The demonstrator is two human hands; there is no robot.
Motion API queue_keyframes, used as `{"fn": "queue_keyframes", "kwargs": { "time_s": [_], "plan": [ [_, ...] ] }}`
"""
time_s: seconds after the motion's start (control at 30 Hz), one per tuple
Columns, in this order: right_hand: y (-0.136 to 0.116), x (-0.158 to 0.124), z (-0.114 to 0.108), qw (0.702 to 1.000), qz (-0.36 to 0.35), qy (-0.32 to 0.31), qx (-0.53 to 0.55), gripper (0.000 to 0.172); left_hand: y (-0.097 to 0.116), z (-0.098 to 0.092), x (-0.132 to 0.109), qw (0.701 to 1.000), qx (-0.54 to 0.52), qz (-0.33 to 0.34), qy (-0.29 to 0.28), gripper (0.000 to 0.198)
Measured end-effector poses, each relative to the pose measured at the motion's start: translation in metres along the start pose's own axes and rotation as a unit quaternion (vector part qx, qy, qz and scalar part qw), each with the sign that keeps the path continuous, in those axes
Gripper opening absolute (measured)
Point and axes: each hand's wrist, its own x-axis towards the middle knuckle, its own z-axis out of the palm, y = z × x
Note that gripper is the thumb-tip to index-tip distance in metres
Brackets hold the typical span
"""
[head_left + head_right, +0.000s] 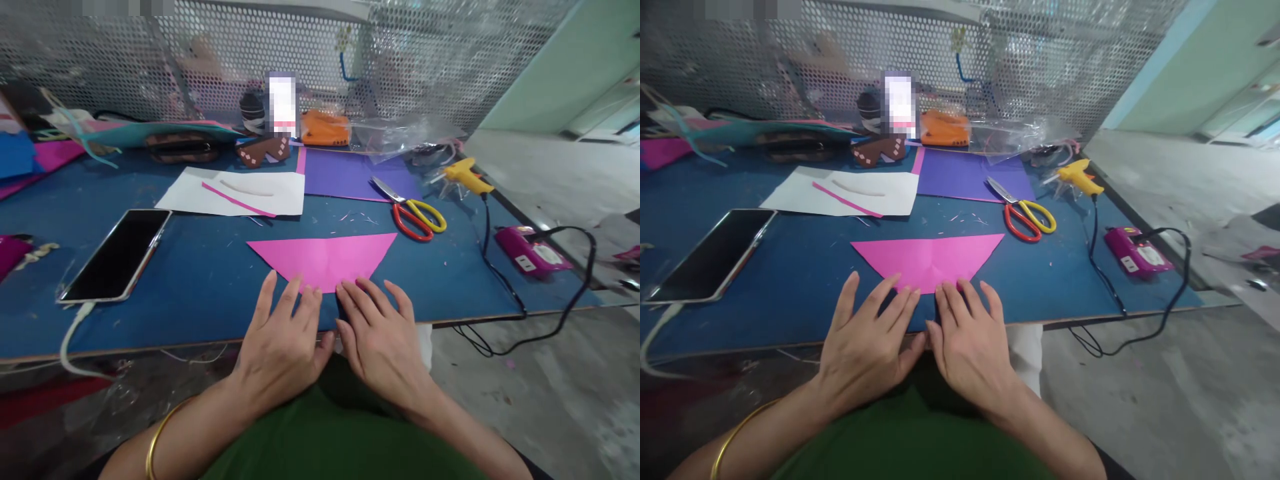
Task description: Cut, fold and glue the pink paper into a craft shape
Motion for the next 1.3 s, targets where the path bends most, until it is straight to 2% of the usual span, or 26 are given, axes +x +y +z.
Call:
{"fn": "queue_keyframes", "kwargs": {
  "time_s": [0.2,0.9,1.13,1.23,1.3],
  "plan": [
    [0.003,-0.005,0.002,1.000,0.007,0.028,0.007,0.039,-0.006,-0.006,-0.009,1.000,0.014,-0.010,-0.002,0.043],
    [0.016,-0.012,0.006,0.998,-0.007,0.068,-0.005,0.035,-0.006,-0.003,-0.021,0.999,-0.025,-0.042,0.022,0.044],
    [0.016,-0.015,0.003,0.999,-0.011,0.028,-0.023,0.039,-0.012,0.001,-0.028,0.997,-0.071,-0.043,0.007,0.048],
    [0.021,-0.010,-0.002,0.998,-0.032,0.015,-0.052,0.036,-0.015,0.002,-0.034,0.994,-0.099,-0.048,0.028,0.051],
    [0.027,-0.002,-0.006,0.994,-0.058,0.014,-0.087,0.031,-0.016,-0.001,-0.035,0.988,-0.130,-0.055,0.062,0.049]
  ]
}}
